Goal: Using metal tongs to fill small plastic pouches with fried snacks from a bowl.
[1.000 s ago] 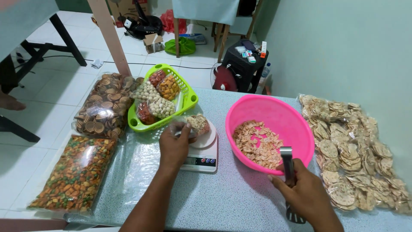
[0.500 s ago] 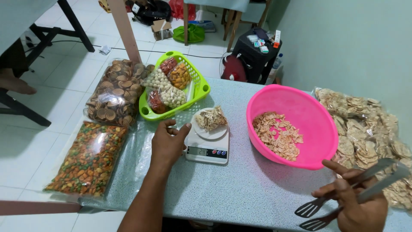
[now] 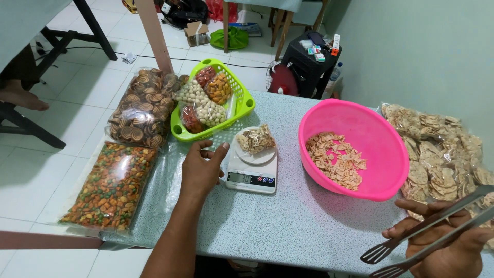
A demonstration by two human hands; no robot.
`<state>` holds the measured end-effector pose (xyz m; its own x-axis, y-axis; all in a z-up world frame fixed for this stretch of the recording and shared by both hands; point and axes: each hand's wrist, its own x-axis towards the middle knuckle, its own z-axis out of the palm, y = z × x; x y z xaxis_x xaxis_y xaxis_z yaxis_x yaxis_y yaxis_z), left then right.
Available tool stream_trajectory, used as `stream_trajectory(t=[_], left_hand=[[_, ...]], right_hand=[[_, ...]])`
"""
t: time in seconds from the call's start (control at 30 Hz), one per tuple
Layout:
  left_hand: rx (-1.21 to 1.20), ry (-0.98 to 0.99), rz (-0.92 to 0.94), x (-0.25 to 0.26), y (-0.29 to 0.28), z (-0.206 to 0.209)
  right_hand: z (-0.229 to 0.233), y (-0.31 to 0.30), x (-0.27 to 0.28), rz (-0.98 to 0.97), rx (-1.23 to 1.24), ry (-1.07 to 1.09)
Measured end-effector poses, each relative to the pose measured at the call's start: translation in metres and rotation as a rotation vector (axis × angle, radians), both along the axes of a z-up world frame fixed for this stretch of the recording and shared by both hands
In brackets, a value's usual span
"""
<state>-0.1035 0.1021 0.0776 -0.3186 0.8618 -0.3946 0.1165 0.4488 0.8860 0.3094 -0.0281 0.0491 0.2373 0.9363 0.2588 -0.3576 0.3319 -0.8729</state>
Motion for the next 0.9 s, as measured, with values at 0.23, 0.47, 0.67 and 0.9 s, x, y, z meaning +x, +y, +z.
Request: stream_trajectory(t=[0.23,0.47,0.67,0.9], left_hand=[[0.013,0.035,-0.038,-0.003,0.005,-0.019],[0.476,0.063,-0.182,0.011,0.011,-0.031],[0.765,-0.260,-0.303,0.023,-0.013,-0.009],[0.443,-0.654,-0.415,0.055,-0.038,-0.020]], right_hand=[[0.013,0.010,-0.012,0.105,0.134,0.166],[0.048,0.064,-0.037,-0.627,0.054,0.098],[0.031,0.081,-0.063,-0.361,-0.193,-0.643],[0.099,0.107,-0.104,-0.306,-0.725,-0.943]])
